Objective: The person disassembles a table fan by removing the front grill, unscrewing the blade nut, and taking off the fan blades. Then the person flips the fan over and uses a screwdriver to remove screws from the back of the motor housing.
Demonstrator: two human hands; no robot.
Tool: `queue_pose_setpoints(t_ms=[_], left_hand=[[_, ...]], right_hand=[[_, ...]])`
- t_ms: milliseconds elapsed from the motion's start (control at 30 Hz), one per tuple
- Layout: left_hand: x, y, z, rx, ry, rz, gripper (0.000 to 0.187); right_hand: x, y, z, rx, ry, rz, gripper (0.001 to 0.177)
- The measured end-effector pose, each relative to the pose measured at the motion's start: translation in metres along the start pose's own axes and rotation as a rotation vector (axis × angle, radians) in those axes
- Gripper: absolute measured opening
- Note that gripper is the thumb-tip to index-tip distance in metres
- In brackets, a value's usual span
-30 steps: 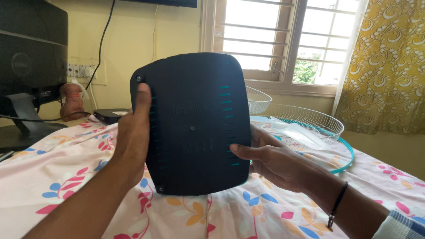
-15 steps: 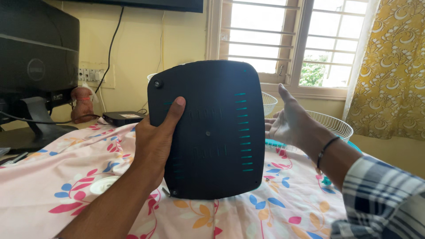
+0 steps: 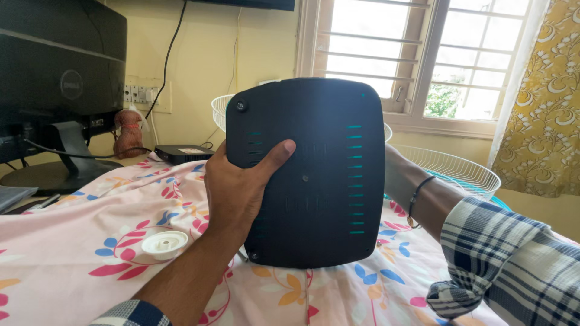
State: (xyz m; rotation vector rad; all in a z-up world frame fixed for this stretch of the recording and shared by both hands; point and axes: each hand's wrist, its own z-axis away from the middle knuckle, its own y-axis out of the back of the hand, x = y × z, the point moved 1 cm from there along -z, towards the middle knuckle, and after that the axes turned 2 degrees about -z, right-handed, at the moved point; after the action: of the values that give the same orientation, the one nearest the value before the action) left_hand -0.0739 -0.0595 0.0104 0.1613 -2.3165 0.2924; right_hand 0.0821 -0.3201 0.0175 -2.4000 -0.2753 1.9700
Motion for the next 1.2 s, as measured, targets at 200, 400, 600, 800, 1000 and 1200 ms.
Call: queue_pose_setpoints(t_ms=[200, 400, 600, 800, 1000, 1200], left_hand=[[-0.005, 0.0, 0.001, 0.094, -0.037, -0.111, 0.06], [-0.011, -0.014, -0.003, 0.123, -0.031, -0.142, 0.062], [-0.014, -0.019, -0.003, 0.113, -0.045, -0.122, 0.06], [-0.008, -0.018, 0.003, 0.133, -0.022, -0.122, 0.057], [-0.003, -0.02, 0.016, 0.171, -0.045, -0.038, 0.05], [-0.006, -0.014, 0.023, 0.214, -0.014, 0.007, 0.047]], right_hand=[[0.002, 0.003, -0.008, -0.035, -0.004, -0.008, 0.03], [-0.004, 0.01, -0.025, -0.05, -0.004, -0.027, 0.027], [0.004, 0.021, -0.03, -0.066, -0.009, -0.042, 0.025], [-0.004, 0.031, -0.038, -0.124, 0.002, -0.036, 0.024], [-0.007, 0.037, -0.055, -0.204, 0.001, -0.034, 0.023], [-0.007, 0.032, -0.075, -0.27, -0.003, -0.03, 0.024]])
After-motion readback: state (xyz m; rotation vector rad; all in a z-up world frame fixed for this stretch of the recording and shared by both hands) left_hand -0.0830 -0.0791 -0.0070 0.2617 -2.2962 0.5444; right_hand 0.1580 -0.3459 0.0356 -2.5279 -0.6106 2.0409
